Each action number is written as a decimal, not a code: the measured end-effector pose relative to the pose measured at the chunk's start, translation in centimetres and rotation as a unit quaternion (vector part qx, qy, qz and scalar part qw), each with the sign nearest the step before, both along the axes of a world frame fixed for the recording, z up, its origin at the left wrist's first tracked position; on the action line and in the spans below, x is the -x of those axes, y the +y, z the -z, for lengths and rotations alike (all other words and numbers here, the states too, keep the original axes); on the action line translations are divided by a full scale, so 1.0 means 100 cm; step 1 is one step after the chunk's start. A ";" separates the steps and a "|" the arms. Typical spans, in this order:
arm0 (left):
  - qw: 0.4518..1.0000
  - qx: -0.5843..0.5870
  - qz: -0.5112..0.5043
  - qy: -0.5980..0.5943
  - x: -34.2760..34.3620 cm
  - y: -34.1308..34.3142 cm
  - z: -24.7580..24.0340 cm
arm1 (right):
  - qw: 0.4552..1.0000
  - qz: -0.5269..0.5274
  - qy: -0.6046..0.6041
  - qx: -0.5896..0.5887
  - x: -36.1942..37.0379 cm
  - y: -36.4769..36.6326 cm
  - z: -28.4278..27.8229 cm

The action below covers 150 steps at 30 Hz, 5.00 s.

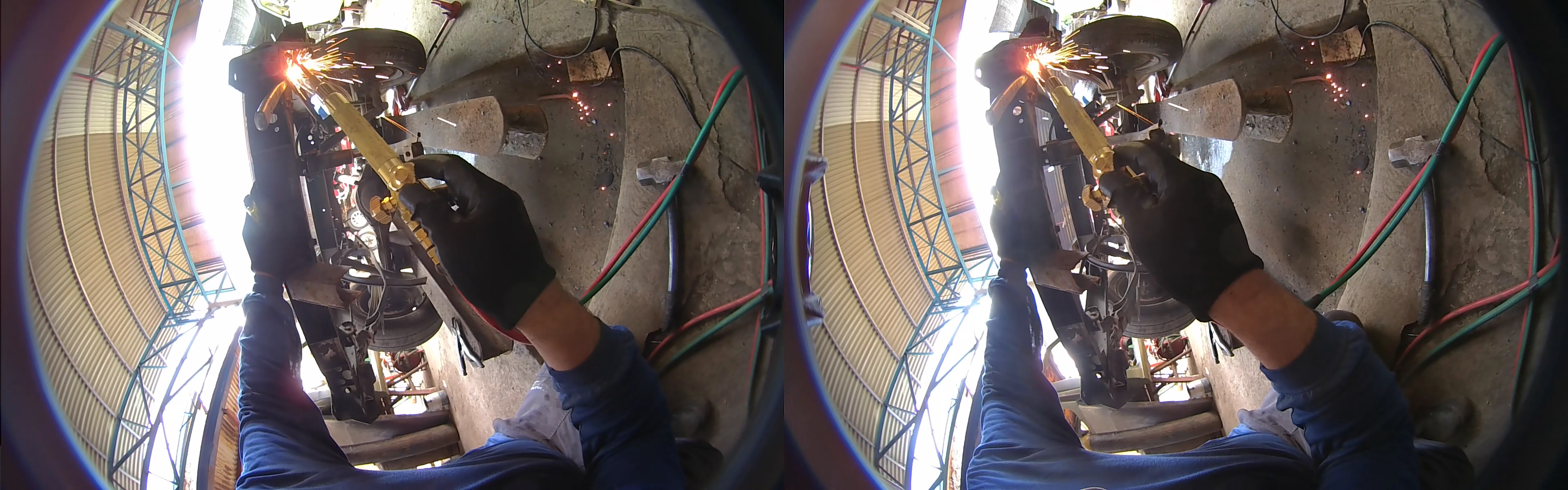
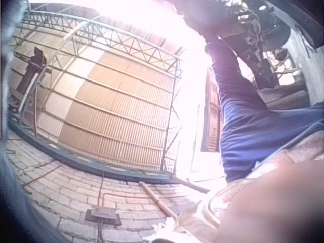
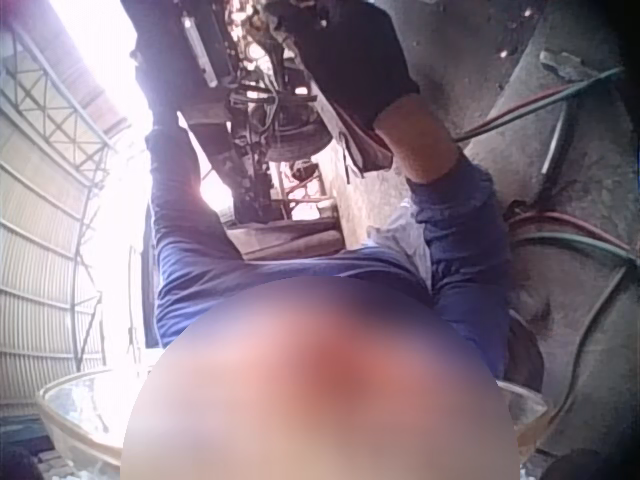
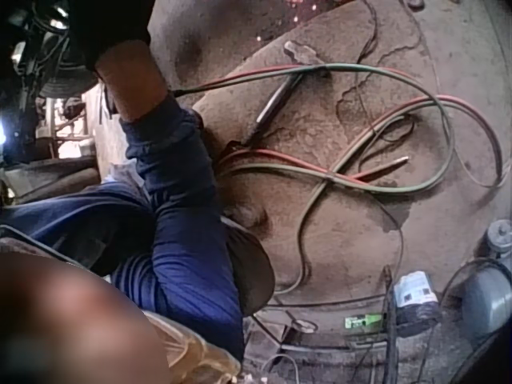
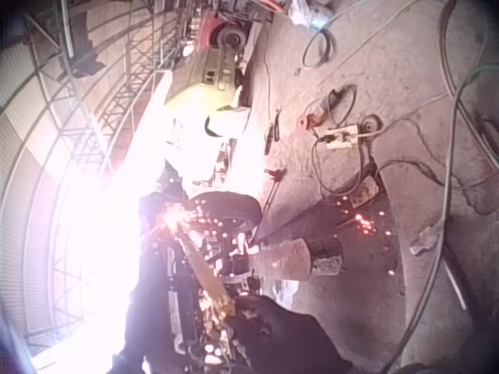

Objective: The person uses a handheld oxy-acetylene torch to cut a section of a vehicle chassis frame. They then use a hammer to strike and separate the cut metal piece before continuing to cut another section of the frame.

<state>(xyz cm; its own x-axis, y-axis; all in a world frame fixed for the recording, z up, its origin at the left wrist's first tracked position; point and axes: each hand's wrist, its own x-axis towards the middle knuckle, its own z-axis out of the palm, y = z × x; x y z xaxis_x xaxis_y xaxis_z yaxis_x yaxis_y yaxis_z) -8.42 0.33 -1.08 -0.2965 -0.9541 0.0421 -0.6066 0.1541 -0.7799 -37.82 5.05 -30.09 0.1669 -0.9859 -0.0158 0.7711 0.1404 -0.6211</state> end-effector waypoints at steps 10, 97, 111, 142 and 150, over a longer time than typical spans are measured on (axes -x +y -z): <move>1.000 0.001 -0.001 0.002 -0.001 0.001 -0.001 | 1.000 -0.003 0.017 0.009 0.005 0.001 -0.003; 1.000 0.009 0.002 -0.001 0.006 0.002 0.001 | 0.999 0.018 -0.029 -0.003 0.004 -0.001 -0.003; 1.000 0.008 0.002 0.000 0.006 0.001 0.003 | 0.999 0.028 0.014 -0.003 0.001 -0.001 -0.004; 1.000 0.012 0.006 0.004 0.003 0.000 -0.002 | 0.999 0.036 0.036 -0.005 -0.004 0.003 -0.006; 1.000 0.013 0.006 0.004 0.002 0.000 -0.002 | 0.999 0.028 0.035 -0.002 -0.004 0.004 -0.005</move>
<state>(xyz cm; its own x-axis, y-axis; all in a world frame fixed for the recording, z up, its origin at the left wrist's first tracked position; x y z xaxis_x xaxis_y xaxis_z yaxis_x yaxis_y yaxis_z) -8.67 0.29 -0.90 -0.3077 -0.9489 0.0699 -0.6116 0.1410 -0.7785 -37.43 5.42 -29.58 0.1091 -0.9936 -0.0299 0.7328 0.1008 -0.6730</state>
